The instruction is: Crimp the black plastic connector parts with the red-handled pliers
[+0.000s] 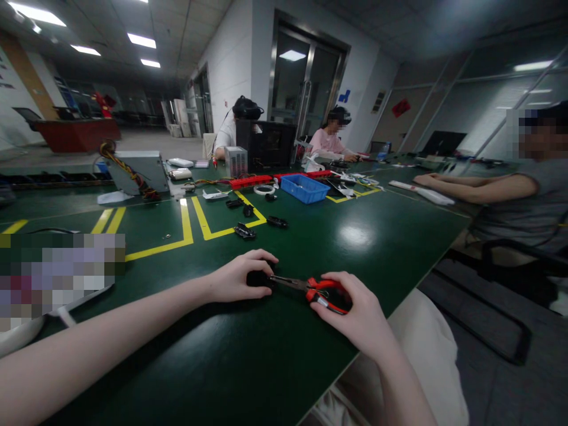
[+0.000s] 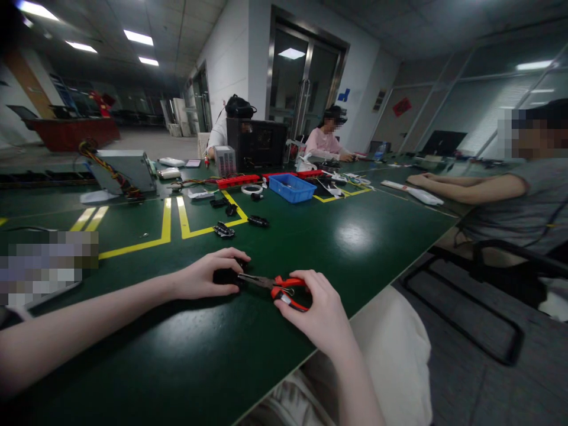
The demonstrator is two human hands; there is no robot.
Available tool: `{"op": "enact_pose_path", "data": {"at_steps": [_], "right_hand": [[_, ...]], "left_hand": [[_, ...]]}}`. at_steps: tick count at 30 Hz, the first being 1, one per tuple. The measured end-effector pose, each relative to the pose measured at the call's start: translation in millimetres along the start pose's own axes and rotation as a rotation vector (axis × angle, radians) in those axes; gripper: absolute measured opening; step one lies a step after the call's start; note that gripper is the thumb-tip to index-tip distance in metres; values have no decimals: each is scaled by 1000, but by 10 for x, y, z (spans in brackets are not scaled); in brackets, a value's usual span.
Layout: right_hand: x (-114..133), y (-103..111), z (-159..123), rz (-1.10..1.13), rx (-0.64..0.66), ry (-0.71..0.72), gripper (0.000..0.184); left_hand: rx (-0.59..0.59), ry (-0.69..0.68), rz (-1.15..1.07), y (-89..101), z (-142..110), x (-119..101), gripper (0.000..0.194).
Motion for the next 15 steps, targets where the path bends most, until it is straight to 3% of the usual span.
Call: {"op": "enact_pose_path", "data": {"at_steps": [15], "right_hand": [[67, -13, -18, -27, 37, -16, 35]], "left_hand": [[27, -49, 4, -14, -8, -24, 29]]}}
Point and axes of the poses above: each hand's wrist, its own z-axis towards the middle knuckle, its own y-axis out of the back of the hand, x = y × z, the point moved 5 cm from there along z, towards the middle knuckle, and after that the axes turned 11 degrees about z, right-handed, at the moved point
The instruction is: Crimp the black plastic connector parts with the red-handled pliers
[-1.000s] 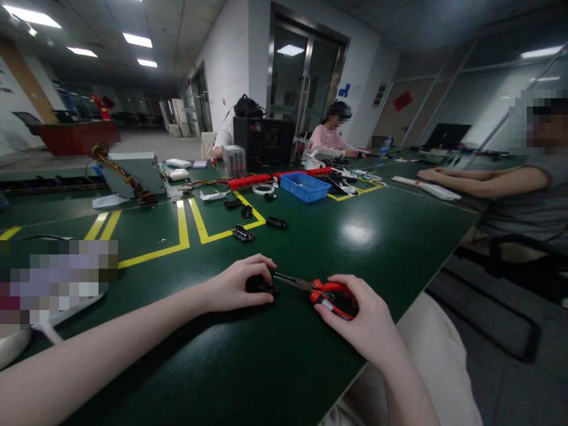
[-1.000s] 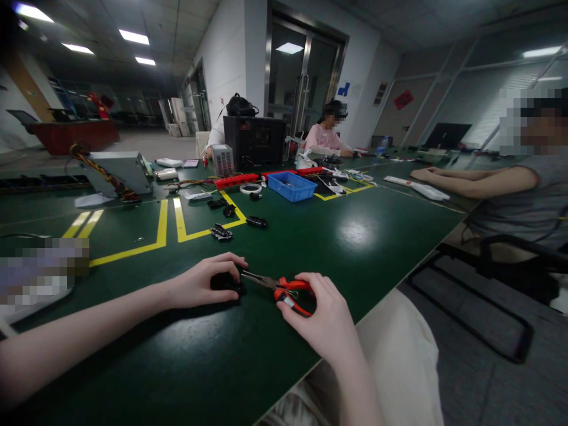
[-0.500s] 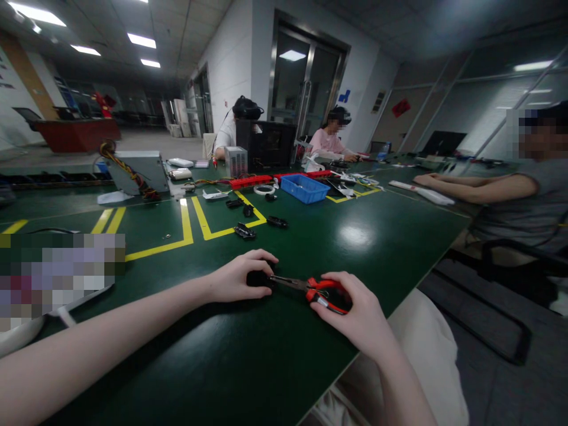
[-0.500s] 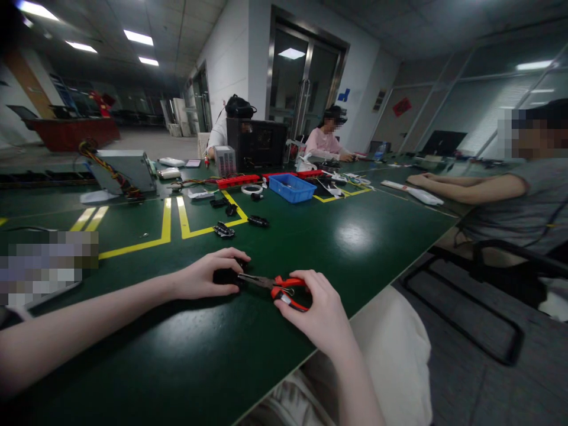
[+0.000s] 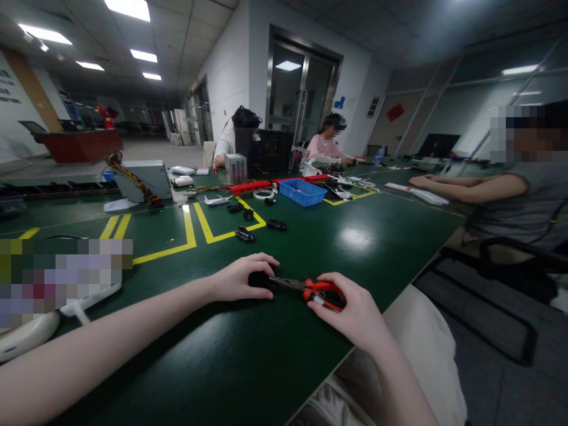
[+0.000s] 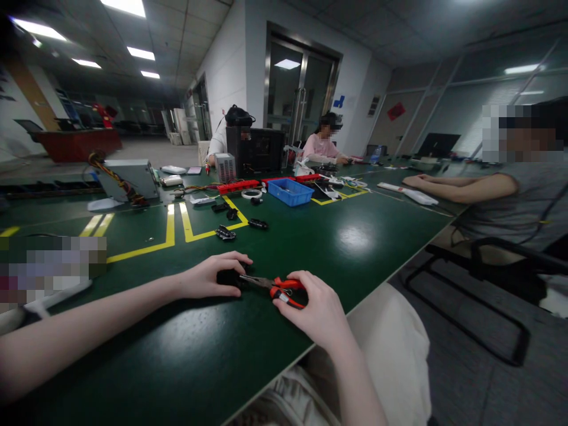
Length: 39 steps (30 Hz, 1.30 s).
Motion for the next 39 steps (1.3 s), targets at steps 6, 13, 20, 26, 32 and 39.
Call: {"op": "enact_pose_path", "data": {"at_steps": [6, 13, 20, 26, 32, 39], "right_hand": [[32, -7, -4, -37, 7, 35, 41], [35, -7, 5, -46, 20, 56, 33], [43, 0, -3, -76, -7, 97, 33], [26, 3, 25, -110, -34, 135, 35], [-20, 10, 63, -106, -59, 155, 38], [-35, 8, 55, -123, -118, 167, 44]], "left_hand": [[-53, 27, 20, 21, -5, -28, 30], [-73, 104, 58, 19, -12, -23, 57], [-59, 29, 91, 0, -17, -18, 56], [-21, 45, 130, 18, -13, -31, 58], [-26, 36, 141, 61, 10, -43, 55], [-3, 48, 181, 100, 24, -44, 50]]}}
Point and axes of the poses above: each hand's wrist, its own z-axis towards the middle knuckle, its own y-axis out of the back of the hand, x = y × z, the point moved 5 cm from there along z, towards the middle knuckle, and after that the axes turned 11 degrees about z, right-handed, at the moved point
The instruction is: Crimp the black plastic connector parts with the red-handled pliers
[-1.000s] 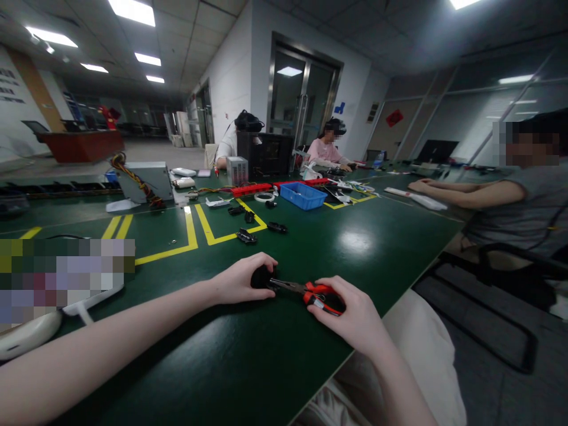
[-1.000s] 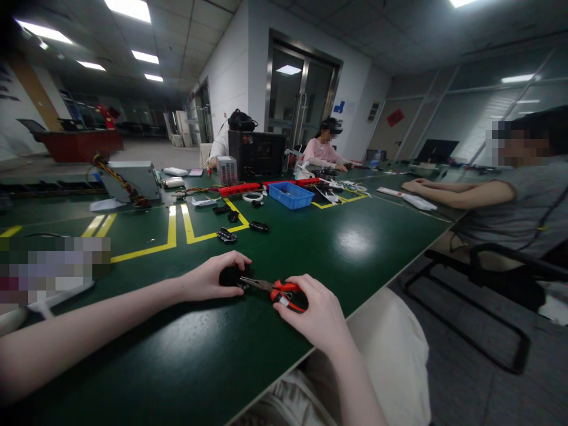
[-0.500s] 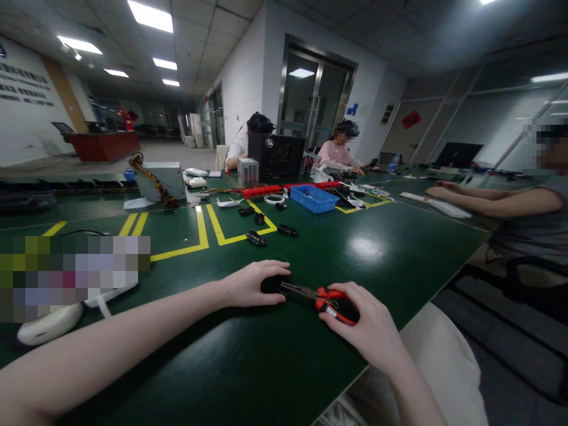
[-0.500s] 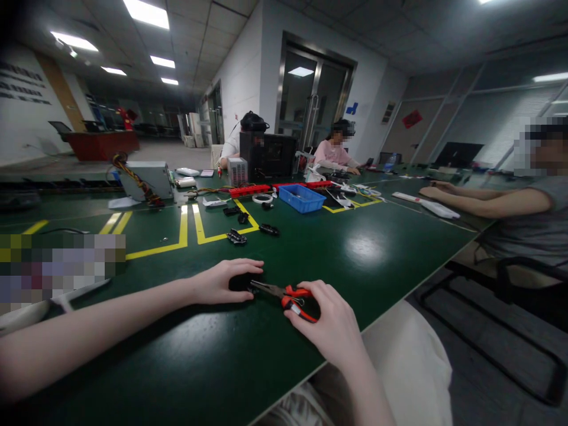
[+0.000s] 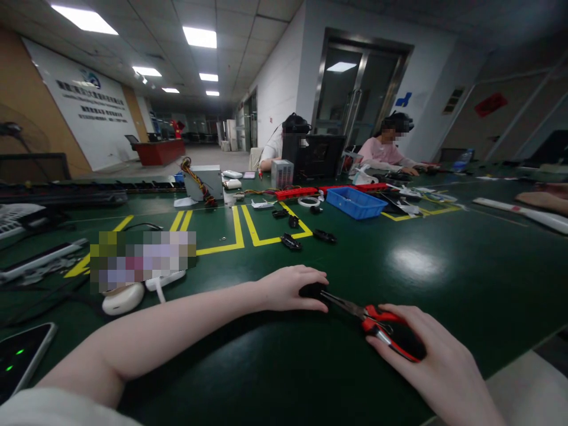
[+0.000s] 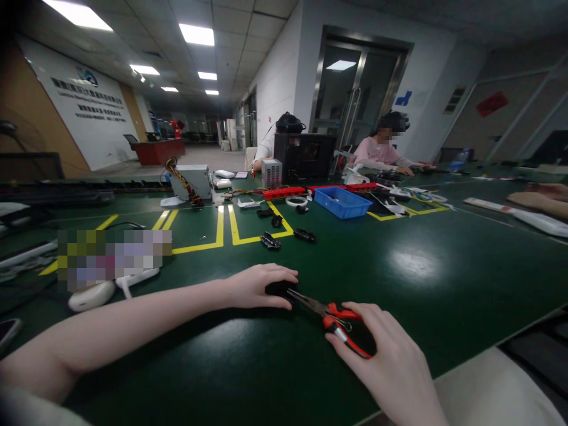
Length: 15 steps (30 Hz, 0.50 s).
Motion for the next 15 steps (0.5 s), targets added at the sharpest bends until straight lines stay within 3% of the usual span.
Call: {"op": "enact_pose_path", "data": {"at_steps": [15], "right_hand": [[-117, -62, -11, 33, 105, -38, 43]], "left_hand": [[-41, -95, 58, -22, 1, -22, 48]]}}
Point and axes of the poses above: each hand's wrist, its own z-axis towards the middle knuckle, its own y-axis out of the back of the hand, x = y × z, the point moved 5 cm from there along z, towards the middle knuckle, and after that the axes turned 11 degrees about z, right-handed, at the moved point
